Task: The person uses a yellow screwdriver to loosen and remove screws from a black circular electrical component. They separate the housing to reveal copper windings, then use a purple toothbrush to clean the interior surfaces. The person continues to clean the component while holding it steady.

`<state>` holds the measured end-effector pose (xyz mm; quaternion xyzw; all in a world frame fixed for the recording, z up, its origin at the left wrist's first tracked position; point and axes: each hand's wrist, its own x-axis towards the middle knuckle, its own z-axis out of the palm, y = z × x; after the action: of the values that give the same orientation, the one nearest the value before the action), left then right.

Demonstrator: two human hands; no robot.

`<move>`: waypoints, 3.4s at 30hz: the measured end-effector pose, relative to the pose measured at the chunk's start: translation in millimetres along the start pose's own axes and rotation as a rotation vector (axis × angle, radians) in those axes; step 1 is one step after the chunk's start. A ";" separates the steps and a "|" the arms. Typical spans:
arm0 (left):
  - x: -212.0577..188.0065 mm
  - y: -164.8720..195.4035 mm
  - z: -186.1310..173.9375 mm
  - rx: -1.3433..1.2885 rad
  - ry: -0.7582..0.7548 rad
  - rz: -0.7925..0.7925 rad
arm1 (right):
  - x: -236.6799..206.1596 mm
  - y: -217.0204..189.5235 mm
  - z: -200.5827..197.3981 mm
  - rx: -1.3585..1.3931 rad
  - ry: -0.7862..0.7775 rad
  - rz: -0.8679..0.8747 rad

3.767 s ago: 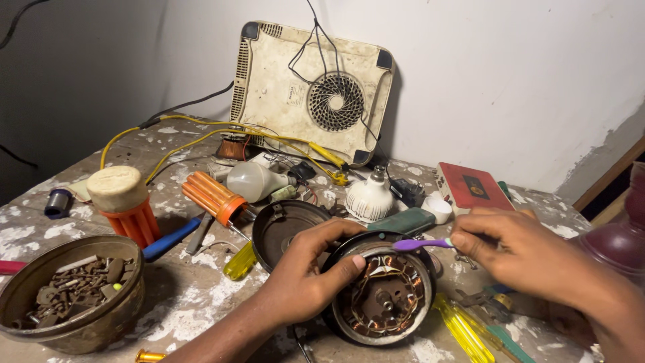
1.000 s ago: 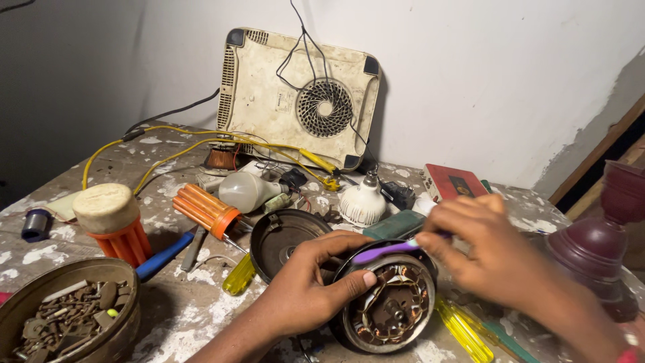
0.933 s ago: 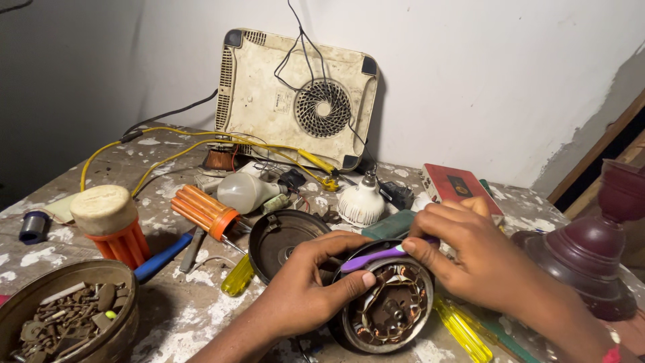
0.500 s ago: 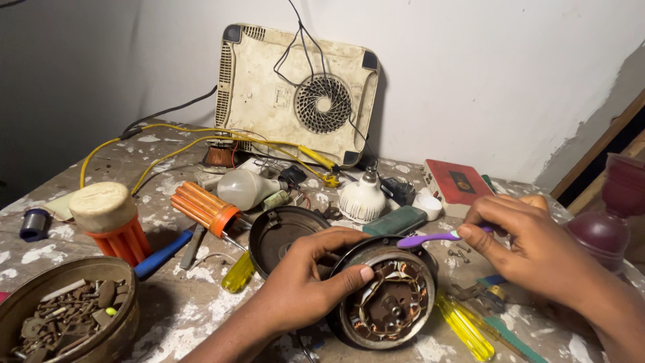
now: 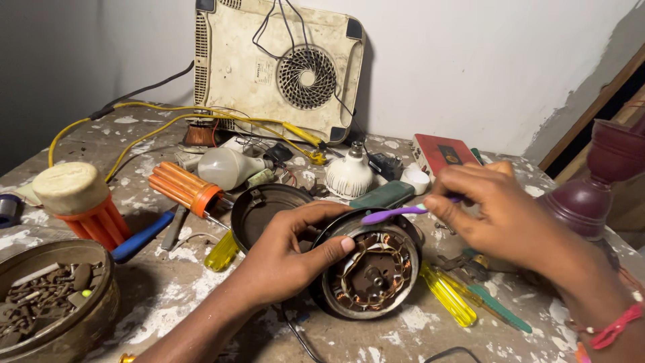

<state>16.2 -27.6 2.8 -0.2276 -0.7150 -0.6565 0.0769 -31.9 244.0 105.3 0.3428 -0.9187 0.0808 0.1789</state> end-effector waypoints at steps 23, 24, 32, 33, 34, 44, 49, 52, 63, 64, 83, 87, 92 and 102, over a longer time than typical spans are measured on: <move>10.8 1.7 24.4 0.048 0.044 -0.054 | -28.8 11.7 -8.1 -0.020 0.107 -0.079; 11.1 1.3 25.6 0.045 0.047 -0.050 | -30.9 13.8 -8.3 -0.029 0.093 -0.052; 14.5 -7.5 40.7 0.061 0.118 -0.139 | -40.9 5.8 -4.2 0.024 0.177 -0.090; 14.9 -8.2 42.7 0.078 0.108 -0.102 | -41.7 2.6 -1.3 0.033 0.169 -0.080; 14.4 -8.2 43.6 0.092 0.097 -0.066 | -43.3 0.6 0.0 0.043 0.161 -0.070; 18.0 -0.8 59.6 0.003 0.144 -0.162 | -66.2 24.0 -19.4 0.109 0.108 0.039; 14.9 -3.5 69.0 -0.003 0.148 -0.061 | -76.8 38.1 -23.8 0.218 0.086 0.076; 16.3 -5.9 73.8 -0.005 0.169 -0.049 | -83.1 46.7 -31.1 0.126 0.009 0.133; 20.8 -5.0 80.9 0.071 0.224 -0.025 | -69.1 35.6 -9.2 0.223 0.043 0.125; 21.5 -5.5 81.5 0.068 0.221 -0.021 | -69.3 35.3 -8.0 0.218 0.032 0.135; 29.8 -7.6 89.7 0.097 0.203 -0.026 | -75.6 39.0 -12.8 0.216 0.122 0.013; 29.3 -6.1 85.7 0.083 0.216 -0.063 | -78.6 43.5 -29.4 0.277 -0.059 0.201; 25.0 -5.2 78.2 0.049 0.221 -0.127 | -76.3 39.8 -33.3 0.263 -0.086 0.227; 15.4 -9.0 53.7 -0.211 0.116 -0.062 | -66.9 25.7 -24.2 0.278 -0.010 0.228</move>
<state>8.9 27.8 -5.8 -0.1739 -0.6432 -0.7421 0.0731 4.7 310.1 101.3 0.2582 -0.9325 0.2250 0.1150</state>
